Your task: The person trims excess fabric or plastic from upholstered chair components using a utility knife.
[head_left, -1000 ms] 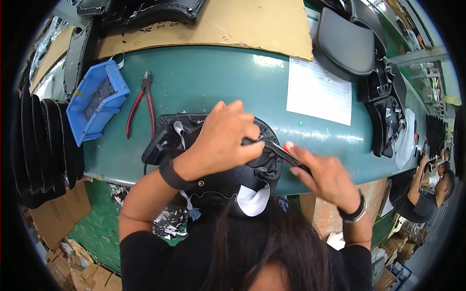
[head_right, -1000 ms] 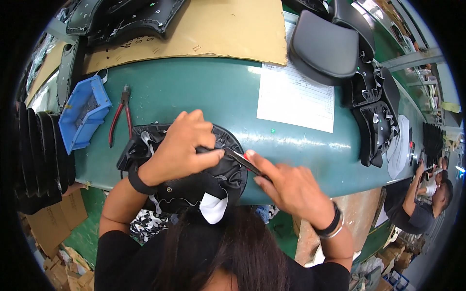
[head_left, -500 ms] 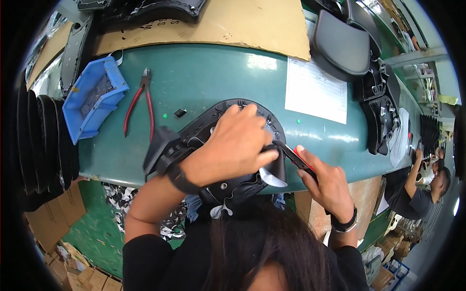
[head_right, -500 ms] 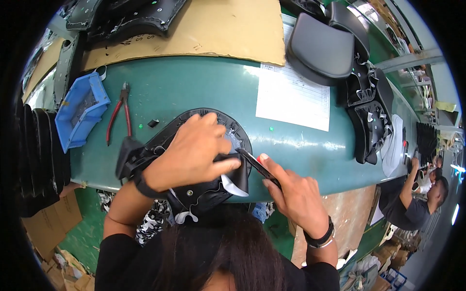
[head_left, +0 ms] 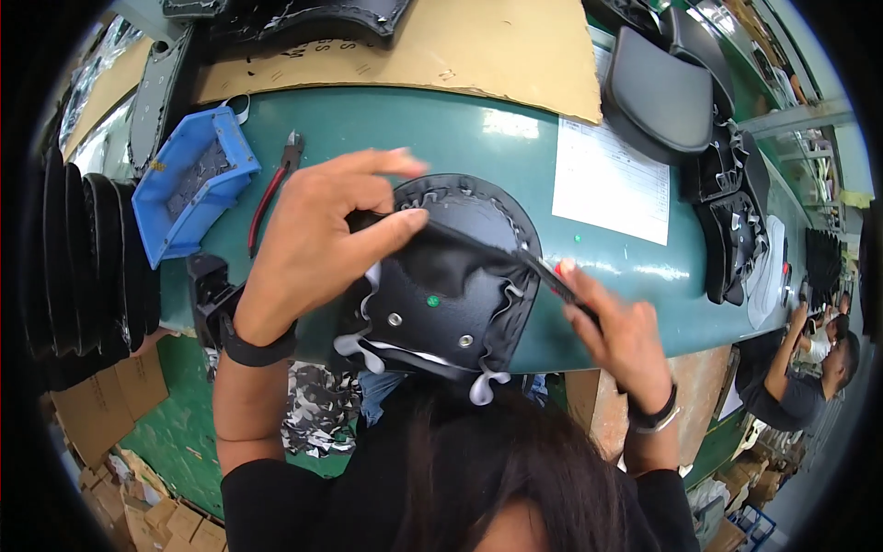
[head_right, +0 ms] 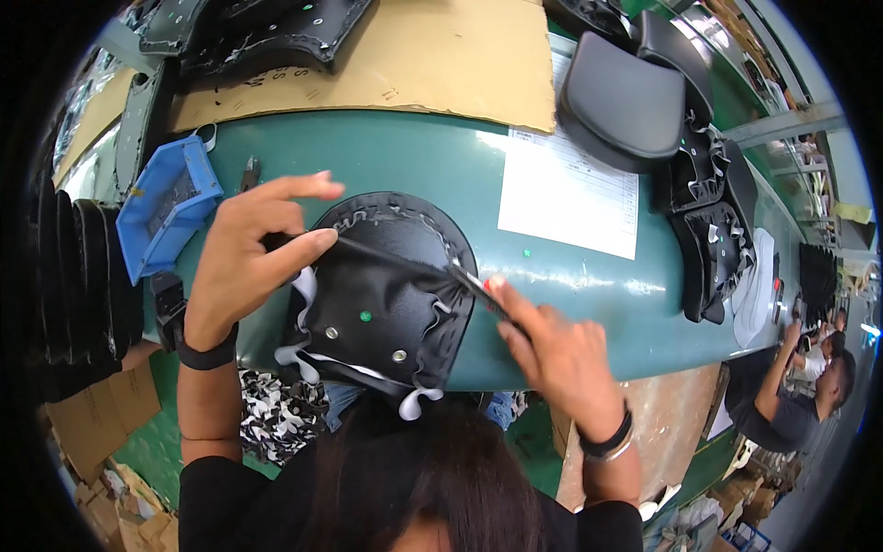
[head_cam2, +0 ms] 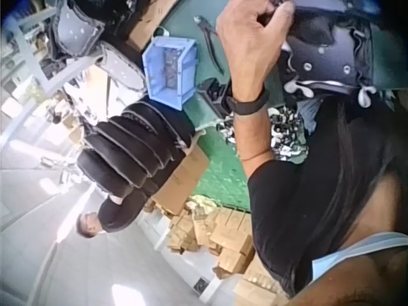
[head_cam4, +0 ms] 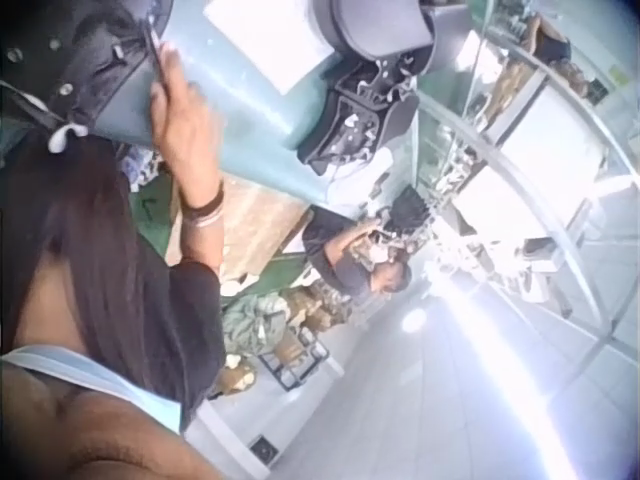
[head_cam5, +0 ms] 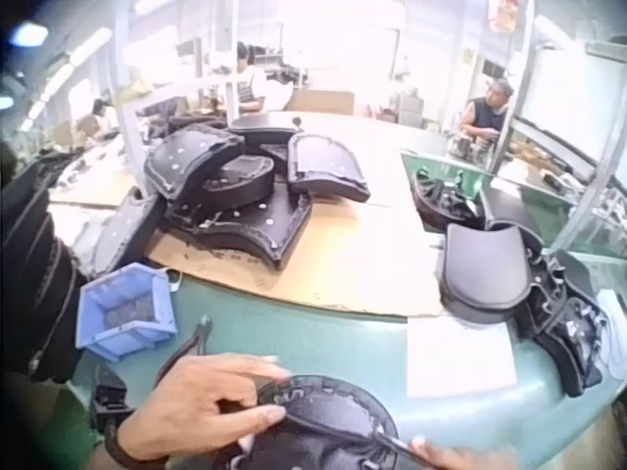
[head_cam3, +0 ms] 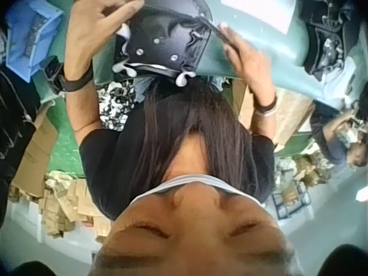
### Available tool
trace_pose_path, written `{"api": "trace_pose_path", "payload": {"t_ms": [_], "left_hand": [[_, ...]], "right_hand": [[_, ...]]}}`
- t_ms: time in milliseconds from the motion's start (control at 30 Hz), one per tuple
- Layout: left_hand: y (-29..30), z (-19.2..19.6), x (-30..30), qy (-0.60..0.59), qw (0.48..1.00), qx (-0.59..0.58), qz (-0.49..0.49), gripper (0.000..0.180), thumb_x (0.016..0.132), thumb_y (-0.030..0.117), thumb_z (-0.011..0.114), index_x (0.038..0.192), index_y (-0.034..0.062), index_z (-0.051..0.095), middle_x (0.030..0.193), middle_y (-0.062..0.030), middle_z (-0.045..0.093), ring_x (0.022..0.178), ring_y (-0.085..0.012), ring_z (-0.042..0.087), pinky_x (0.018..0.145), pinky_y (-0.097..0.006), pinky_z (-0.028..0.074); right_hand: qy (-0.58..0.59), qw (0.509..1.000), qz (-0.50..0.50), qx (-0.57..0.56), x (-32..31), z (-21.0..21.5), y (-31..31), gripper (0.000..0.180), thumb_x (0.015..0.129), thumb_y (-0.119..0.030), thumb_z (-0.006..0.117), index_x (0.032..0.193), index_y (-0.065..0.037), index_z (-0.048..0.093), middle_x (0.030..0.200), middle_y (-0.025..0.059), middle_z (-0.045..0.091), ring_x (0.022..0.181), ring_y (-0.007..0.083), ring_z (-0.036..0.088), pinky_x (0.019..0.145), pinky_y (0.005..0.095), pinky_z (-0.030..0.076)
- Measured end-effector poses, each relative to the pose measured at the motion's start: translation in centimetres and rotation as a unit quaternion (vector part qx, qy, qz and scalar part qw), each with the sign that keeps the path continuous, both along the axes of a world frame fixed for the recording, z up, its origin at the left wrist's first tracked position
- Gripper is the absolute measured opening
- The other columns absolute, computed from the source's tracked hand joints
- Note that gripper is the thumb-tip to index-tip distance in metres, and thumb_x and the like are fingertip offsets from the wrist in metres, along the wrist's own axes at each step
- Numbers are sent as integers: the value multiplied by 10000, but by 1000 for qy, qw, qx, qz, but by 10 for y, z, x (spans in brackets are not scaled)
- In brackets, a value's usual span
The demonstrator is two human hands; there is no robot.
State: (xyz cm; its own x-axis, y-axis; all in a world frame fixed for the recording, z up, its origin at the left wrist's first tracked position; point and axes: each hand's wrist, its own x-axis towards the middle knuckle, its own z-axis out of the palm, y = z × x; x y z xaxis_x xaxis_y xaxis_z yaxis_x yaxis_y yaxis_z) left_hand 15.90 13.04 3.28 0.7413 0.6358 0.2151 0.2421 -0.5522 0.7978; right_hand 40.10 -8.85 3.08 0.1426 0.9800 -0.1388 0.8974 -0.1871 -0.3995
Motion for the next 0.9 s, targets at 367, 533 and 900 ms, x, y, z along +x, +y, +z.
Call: {"api": "trace_pose_path", "payload": {"t_ms": [367, 533, 900], "left_hand": [[-35, -30, 63, 165, 984, 61, -9, 244, 807, 205, 718, 653, 72, 584, 813, -36, 653, 869, -217, 542, 781, -363, 389], [-19, -29, 60, -410, 847, -338, 32, 121, 878, 133, 689, 792, 48, 685, 1051, -114, 609, 1002, -174, 568, 837, -293, 463], [-72, -32, 65, 152, 958, 178, -165, 287, 775, 331, 746, 647, 104, 626, 780, -6, 533, 904, -216, 507, 740, -370, 396]], "right_hand": [[77, 995, 57, -21, 6, -5, 27, 549, 898, -176, 646, 1415, -156, 463, 838, 176, 668, 707, 410, 627, 590, 463, 485], [171, 984, -29, 29, -18, -12, -23, 565, 892, -135, 660, 1415, -83, 453, 968, 231, 672, 820, 439, 638, 678, 449, 518], [100, 986, 45, -129, 13, 14, -7, 516, 877, -160, 686, 1360, -101, 513, 1101, 181, 673, 886, 398, 654, 757, 414, 534]]}}
